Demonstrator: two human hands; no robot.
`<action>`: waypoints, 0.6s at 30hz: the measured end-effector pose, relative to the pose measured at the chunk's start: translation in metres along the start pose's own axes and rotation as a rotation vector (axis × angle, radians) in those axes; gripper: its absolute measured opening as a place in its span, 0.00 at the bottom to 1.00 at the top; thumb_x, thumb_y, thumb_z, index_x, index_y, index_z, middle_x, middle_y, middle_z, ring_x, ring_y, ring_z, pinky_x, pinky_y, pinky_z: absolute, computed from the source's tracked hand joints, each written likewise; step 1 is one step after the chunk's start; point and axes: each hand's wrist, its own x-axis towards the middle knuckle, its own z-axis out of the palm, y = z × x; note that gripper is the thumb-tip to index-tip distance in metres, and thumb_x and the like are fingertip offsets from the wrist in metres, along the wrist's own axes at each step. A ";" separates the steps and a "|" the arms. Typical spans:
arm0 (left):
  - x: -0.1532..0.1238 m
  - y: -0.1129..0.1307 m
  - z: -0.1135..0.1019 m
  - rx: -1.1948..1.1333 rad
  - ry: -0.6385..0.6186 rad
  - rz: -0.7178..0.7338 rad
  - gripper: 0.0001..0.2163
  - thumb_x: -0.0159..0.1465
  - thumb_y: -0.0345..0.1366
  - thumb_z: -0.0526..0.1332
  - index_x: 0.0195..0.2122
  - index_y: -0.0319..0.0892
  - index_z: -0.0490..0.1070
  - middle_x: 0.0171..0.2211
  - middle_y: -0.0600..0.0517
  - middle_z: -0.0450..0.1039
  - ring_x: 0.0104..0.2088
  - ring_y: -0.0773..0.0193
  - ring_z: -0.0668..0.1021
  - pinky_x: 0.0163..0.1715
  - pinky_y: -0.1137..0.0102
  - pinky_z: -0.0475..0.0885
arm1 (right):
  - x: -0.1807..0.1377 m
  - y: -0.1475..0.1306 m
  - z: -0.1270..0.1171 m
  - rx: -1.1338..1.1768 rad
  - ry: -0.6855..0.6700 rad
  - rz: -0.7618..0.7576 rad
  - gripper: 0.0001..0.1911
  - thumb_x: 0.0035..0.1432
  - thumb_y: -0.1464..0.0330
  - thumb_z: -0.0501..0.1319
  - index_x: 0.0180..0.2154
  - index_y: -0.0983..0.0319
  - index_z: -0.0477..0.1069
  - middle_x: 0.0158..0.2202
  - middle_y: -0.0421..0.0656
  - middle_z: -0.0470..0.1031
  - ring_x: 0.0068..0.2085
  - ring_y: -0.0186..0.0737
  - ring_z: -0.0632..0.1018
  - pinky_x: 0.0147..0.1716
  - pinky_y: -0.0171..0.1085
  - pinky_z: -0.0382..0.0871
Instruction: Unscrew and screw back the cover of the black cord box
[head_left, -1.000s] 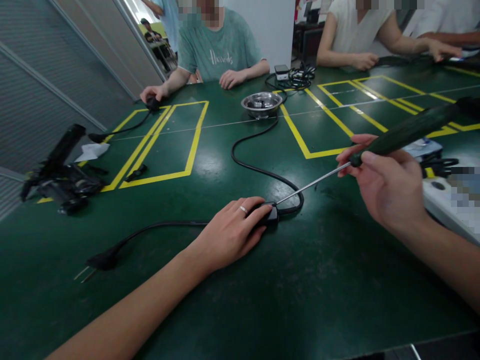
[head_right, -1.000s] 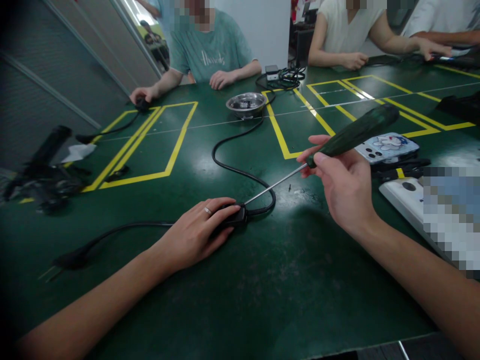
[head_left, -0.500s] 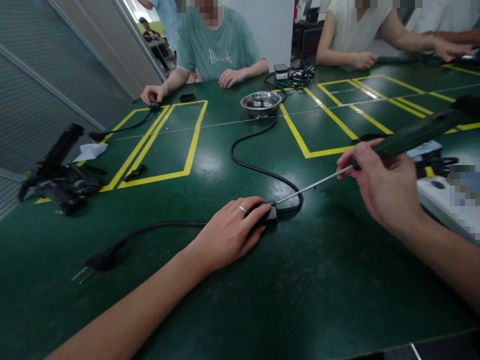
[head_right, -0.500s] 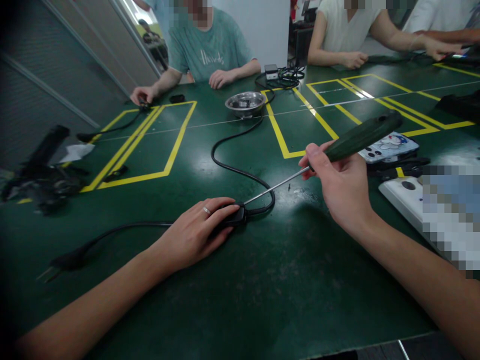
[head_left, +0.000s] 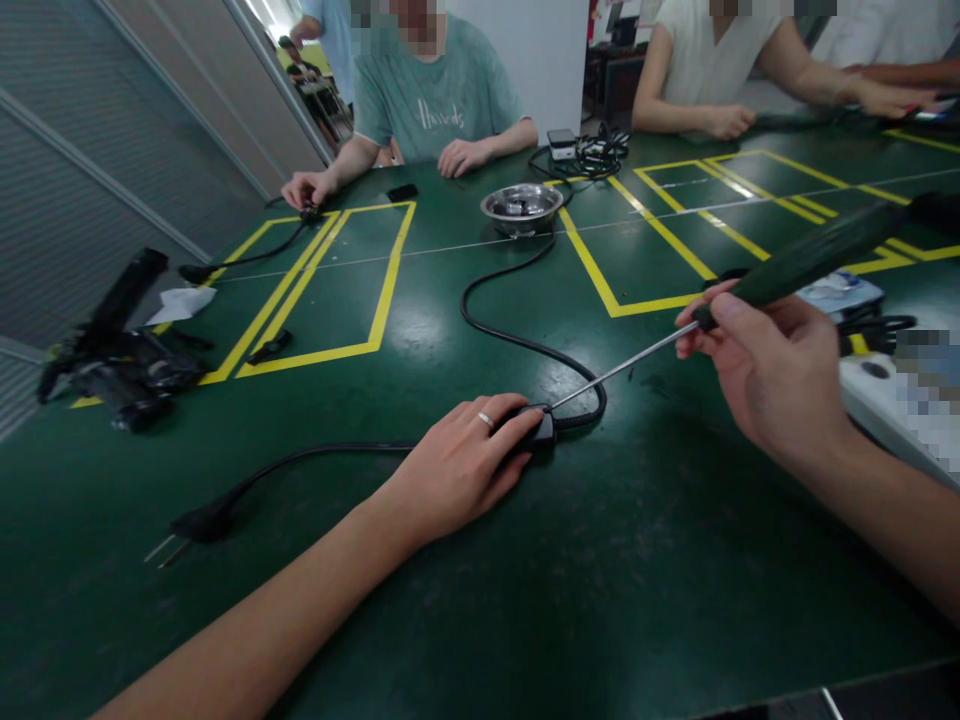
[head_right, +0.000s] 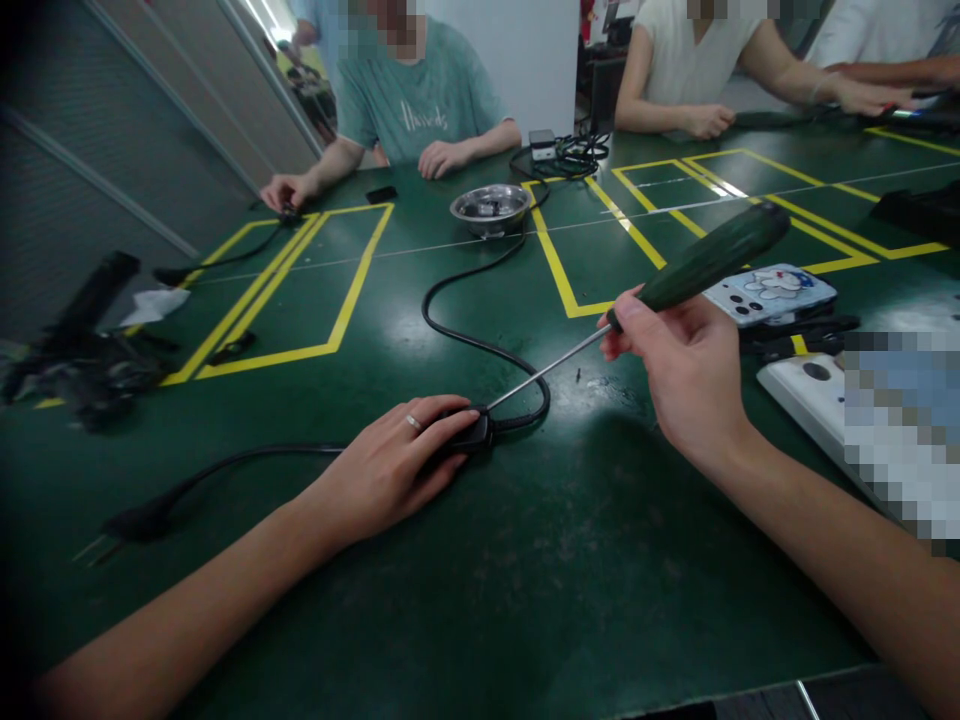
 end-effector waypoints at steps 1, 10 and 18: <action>0.000 0.000 0.000 0.002 -0.002 -0.001 0.19 0.69 0.35 0.53 0.61 0.39 0.59 0.57 0.40 0.63 0.52 0.53 0.71 0.51 0.55 0.71 | 0.000 0.000 0.000 -0.024 0.013 0.000 0.01 0.56 0.69 0.64 0.33 0.58 0.75 0.30 0.40 0.73 0.31 0.37 0.75 0.29 0.40 0.69; 0.000 0.001 -0.001 0.008 -0.013 -0.003 0.20 0.69 0.34 0.53 0.61 0.39 0.59 0.57 0.39 0.63 0.52 0.52 0.71 0.50 0.55 0.71 | 0.000 0.005 -0.004 0.030 -0.041 0.048 0.05 0.59 0.66 0.61 0.37 0.49 0.73 0.33 0.39 0.75 0.36 0.42 0.76 0.29 0.42 0.70; 0.002 0.004 -0.004 -0.005 -0.051 -0.043 0.19 0.69 0.35 0.53 0.61 0.40 0.59 0.56 0.40 0.63 0.52 0.52 0.71 0.50 0.55 0.71 | 0.001 0.001 0.000 0.099 -0.027 0.029 0.05 0.56 0.71 0.63 0.35 0.55 0.72 0.29 0.40 0.76 0.34 0.41 0.77 0.28 0.40 0.67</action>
